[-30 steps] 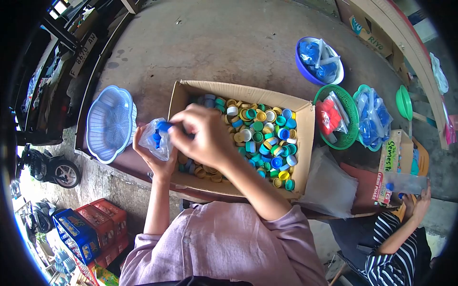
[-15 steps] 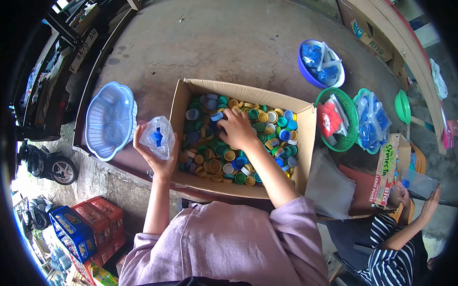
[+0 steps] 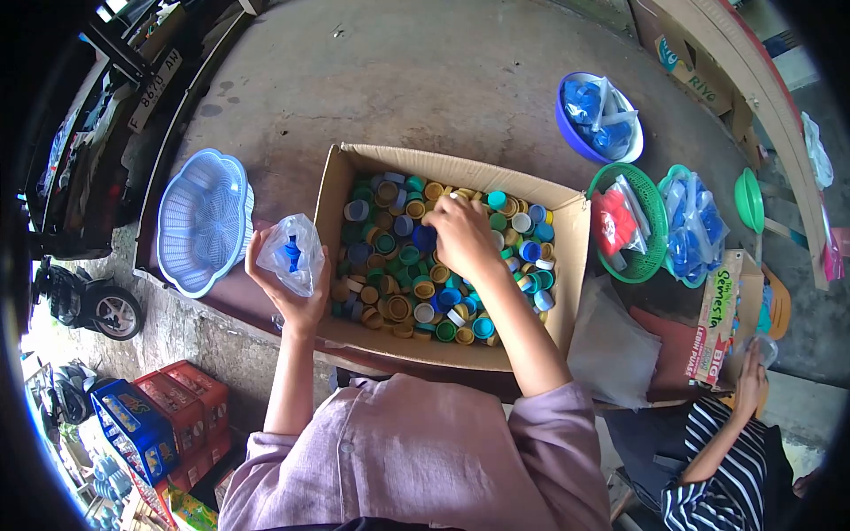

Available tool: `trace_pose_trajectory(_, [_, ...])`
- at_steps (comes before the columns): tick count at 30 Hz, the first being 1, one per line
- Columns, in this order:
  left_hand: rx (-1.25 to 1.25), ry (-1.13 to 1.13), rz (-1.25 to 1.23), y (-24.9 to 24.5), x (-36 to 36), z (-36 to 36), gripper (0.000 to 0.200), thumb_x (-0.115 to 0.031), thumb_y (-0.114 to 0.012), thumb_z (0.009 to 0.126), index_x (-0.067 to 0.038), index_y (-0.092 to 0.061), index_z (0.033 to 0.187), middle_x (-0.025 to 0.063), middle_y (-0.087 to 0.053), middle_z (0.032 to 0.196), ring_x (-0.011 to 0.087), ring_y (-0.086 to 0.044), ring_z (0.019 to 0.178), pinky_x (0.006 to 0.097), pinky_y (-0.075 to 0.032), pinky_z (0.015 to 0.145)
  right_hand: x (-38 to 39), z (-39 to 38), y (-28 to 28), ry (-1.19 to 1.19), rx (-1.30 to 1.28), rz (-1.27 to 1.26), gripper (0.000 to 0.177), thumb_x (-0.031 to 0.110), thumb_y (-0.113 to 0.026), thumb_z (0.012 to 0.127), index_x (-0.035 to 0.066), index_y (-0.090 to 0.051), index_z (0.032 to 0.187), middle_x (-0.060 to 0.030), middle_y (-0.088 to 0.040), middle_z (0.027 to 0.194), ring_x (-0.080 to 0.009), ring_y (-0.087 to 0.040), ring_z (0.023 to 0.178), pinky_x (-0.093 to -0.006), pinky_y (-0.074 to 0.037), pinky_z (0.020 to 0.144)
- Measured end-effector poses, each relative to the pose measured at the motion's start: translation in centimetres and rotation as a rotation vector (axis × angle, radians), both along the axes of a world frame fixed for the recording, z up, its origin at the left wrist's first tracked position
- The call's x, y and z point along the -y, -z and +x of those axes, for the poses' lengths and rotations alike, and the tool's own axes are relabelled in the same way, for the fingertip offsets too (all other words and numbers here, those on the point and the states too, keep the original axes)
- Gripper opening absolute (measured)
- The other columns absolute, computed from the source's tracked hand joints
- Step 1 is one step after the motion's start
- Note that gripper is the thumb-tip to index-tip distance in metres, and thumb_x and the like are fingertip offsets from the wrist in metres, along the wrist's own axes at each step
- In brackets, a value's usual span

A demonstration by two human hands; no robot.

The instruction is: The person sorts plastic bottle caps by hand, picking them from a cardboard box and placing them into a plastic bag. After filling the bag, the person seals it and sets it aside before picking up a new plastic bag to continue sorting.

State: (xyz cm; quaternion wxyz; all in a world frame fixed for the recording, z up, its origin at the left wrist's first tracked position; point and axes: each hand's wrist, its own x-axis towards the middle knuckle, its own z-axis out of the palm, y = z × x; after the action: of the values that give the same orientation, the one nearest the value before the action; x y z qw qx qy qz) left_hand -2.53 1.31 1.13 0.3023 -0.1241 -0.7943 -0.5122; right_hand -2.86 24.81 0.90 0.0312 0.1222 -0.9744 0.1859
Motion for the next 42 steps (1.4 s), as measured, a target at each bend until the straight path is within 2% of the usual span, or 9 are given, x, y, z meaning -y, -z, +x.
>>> trace_pose_trajectory(5, [-0.008, -0.096, 0.025, -0.5, 0.1, 0.0, 0.083, 0.0, -0.071, 0.061, -0.002, -0.019, 0.126, 0.0174, -0.037, 0.114, 0.028, -0.043, 0.104, 0.0392, -0.037, 0.09, 2.9, -2.1, 0.3, -0.104, -0.001, -0.273, 0.014, 0.004, -0.059, 0.065, 0.008, -0.065, 0.077, -0.0095, -0.057, 0.076, -0.0277, -0.058, 0.071, -0.0365, -0.048, 0.067])
trace_pose_trajectory(9, [-0.071, -0.139, 0.04, 0.0, 0.3, 0.1, 0.084, 0.0, -0.071, 0.062, -0.002, -0.017, 0.126, 0.0181, -0.036, 0.115, 0.0282, -0.042, 0.104, 0.0402, -0.036, 0.09, 6.7, -2.3, 2.5, -0.21, 0.12, -0.147, 0.031, 0.019, -0.068, 0.066, 0.006, -0.06, 0.094, -0.008, -0.057, 0.098, -0.0269, -0.055, 0.091, -0.0384, -0.045, 0.075])
trace_pose_trajectory(12, [-0.052, -0.154, 0.002, -0.2, 0.3, 0.1, 0.083, 0.001, -0.07, 0.063, -0.002, -0.017, 0.126, 0.0179, -0.036, 0.115, 0.0283, -0.042, 0.104, 0.04, -0.036, 0.09, 8.2, -1.6, 4.8, -0.191, -0.087, -0.096, 0.045, 0.027, -0.071, 0.062, 0.007, -0.058, 0.1, -0.0068, -0.054, 0.106, -0.0287, -0.045, 0.106, -0.041, -0.04, 0.081])
trace_pose_trajectory(17, [-0.05, -0.136, 0.028, 0.1, 0.5, 0.0, 0.082, 0.001, -0.07, 0.063, -0.002, -0.017, 0.126, 0.0177, -0.036, 0.115, 0.0279, -0.042, 0.104, 0.0402, -0.036, 0.09, 6.3, -0.8, 3.7, -0.338, 0.236, 0.128, 0.047, 0.027, -0.071, 0.058, 0.01, -0.059, 0.1, -0.0054, -0.053, 0.105, -0.0262, -0.043, 0.105, -0.0388, -0.036, 0.084])
trace_pose_trajectory(21, [-0.006, -0.131, 0.054, -0.2, 0.3, 0.1, 0.082, 0.002, -0.07, 0.063, -0.002, -0.017, 0.126, 0.0174, -0.036, 0.115, 0.0274, -0.042, 0.104, 0.0401, -0.035, 0.09, 3.5, 1.6, 2.8, -0.375, 0.166, 0.081, 0.04, 0.026, -0.071, 0.057, 0.011, -0.061, 0.093, -0.0051, -0.054, 0.104, -0.0235, -0.045, 0.1, -0.0366, -0.035, 0.084])
trace_pose_trajectory(27, [-0.003, -0.116, 0.049, -0.1, 0.3, 0.0, 0.081, 0.002, -0.069, 0.063, -0.001, -0.018, 0.126, 0.017, -0.037, 0.114, 0.027, -0.042, 0.104, 0.0394, -0.035, 0.09, 1.2, 0.1, -3.2, -0.131, 0.59, 0.312, 0.031, 0.033, -0.071, 0.061, 0.011, -0.067, 0.083, -0.0064, -0.061, 0.09, -0.0222, -0.048, 0.102, -0.0409, -0.027, 0.096])
trace_pose_trajectory(30, [0.006, -0.122, 0.04, -0.2, 0.3, -0.1, 0.081, 0.002, -0.069, 0.063, -0.001, -0.018, 0.126, 0.0171, -0.037, 0.115, 0.0271, -0.042, 0.104, 0.0394, -0.035, 0.09, 1.9, -1.3, -2.5, -0.052, 0.28, 0.448, 0.031, 0.026, -0.068, 0.067, 0.007, -0.064, 0.091, -0.0079, -0.056, 0.102, -0.0244, -0.048, 0.103, -0.0416, -0.033, 0.092])
trace_pose_trajectory(32, [0.015, -0.131, 0.021, -0.2, 0.3, 0.1, 0.082, 0.002, -0.069, 0.063, -0.001, -0.018, 0.126, 0.0172, -0.037, 0.115, 0.0272, -0.042, 0.104, 0.0394, -0.035, 0.09, 3.2, -3.7, 0.4, -0.159, 0.017, -0.011, 0.034, 0.023, -0.066, 0.068, 0.004, -0.061, 0.096, -0.0095, -0.054, 0.104, -0.0267, -0.046, 0.104, -0.0403, -0.037, 0.088])
trace_pose_trajectory(42, [0.016, -0.13, -0.018, -0.4, 0.3, 0.1, 0.083, 0.002, -0.069, 0.063, -0.002, -0.016, 0.126, 0.0169, -0.036, 0.115, 0.027, -0.043, 0.103, 0.0393, -0.037, 0.089, 8.4, -4.5, 5.0, -0.249, 0.117, 0.047, 0.052, 0.027, -0.072, 0.057, 0.007, -0.055, 0.102, -0.0167, -0.043, 0.114, -0.0316, -0.046, 0.103, -0.0418, -0.04, 0.084])
